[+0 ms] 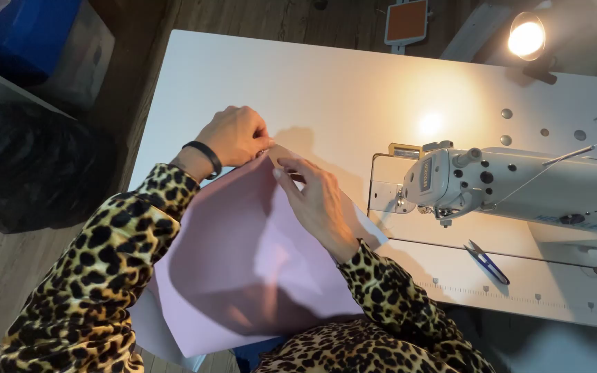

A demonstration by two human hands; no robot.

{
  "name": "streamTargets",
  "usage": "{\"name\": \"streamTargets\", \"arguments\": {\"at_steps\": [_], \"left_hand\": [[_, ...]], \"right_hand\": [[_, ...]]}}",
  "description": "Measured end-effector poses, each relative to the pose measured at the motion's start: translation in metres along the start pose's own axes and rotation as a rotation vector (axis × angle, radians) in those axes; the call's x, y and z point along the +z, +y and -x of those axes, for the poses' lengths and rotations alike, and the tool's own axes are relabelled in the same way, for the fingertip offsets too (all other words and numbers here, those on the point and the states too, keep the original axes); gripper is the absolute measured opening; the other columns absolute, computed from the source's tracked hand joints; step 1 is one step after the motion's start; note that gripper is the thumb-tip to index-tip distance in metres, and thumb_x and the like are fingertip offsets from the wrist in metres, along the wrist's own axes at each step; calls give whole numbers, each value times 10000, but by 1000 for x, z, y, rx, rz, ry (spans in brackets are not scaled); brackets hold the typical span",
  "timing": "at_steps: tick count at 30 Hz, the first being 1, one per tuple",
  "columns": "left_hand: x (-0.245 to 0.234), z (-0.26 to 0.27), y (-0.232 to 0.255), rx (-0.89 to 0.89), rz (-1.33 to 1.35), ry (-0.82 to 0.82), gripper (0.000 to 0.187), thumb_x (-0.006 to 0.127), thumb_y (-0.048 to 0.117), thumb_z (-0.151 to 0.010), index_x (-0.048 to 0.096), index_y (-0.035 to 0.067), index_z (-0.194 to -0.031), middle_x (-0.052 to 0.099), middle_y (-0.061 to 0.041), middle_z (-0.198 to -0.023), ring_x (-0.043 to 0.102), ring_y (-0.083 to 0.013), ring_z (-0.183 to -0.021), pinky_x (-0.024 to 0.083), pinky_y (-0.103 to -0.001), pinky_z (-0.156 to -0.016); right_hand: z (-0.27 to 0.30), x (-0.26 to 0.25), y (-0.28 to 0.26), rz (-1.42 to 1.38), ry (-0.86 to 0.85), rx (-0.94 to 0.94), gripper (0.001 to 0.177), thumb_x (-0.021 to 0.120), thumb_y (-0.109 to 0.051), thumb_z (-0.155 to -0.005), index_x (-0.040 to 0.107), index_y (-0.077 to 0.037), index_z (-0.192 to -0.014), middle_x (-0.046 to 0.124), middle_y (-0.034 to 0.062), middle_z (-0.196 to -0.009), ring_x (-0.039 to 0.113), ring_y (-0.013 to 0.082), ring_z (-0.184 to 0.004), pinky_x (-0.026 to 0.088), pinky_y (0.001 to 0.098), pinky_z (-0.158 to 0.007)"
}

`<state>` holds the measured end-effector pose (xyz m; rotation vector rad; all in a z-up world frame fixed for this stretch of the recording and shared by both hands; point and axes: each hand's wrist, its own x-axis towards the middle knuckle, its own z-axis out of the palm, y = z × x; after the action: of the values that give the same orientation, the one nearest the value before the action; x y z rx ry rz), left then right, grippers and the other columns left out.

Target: Sewing together pieces of pink and black material using an industrial sewing machine and trimming excess thread.

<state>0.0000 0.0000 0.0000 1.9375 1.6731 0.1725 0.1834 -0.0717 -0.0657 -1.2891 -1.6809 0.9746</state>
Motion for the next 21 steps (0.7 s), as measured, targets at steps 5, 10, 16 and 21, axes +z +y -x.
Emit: {"name": "streamTargets", "arguments": {"at_steps": [5,10,16,21], "left_hand": [[11,-8,-24,-44,407,-111,276,711,230,-929,763,-26,-842,742,-72,-695,680,-114,-602,563,-276,-592],[19,-9,-28,-24,552,-130,260,713,224,-934,758,-19,-850,725,-37,-698,641,-70,-588,545,-242,-567],[15,2,-10,-10,544,-53,269,718,234,-936,745,-11,-830,720,-28,-689,635,-57,-569,549,-234,-551],[18,11,1,-37,502,9,269,706,270,-931,740,17,-847,703,-39,-650,629,-78,-536,505,-250,-500]], "right_hand": [[-12,11,-7,-158,58,60,266,726,-189,-942,757,-48,-1164,809,92,-1001,792,159,-902,602,293,-828],[-10,23,5,-212,139,-69,167,773,-122,-931,732,7,-1029,788,72,-1001,751,149,-933,585,294,-905],[-10,20,8,-381,123,27,125,741,-64,-936,705,14,-1026,749,49,-946,674,92,-817,568,243,-764],[-11,8,15,-598,-69,131,88,680,-53,-1013,644,24,-989,616,-1,-917,529,54,-821,457,219,-710]]}}
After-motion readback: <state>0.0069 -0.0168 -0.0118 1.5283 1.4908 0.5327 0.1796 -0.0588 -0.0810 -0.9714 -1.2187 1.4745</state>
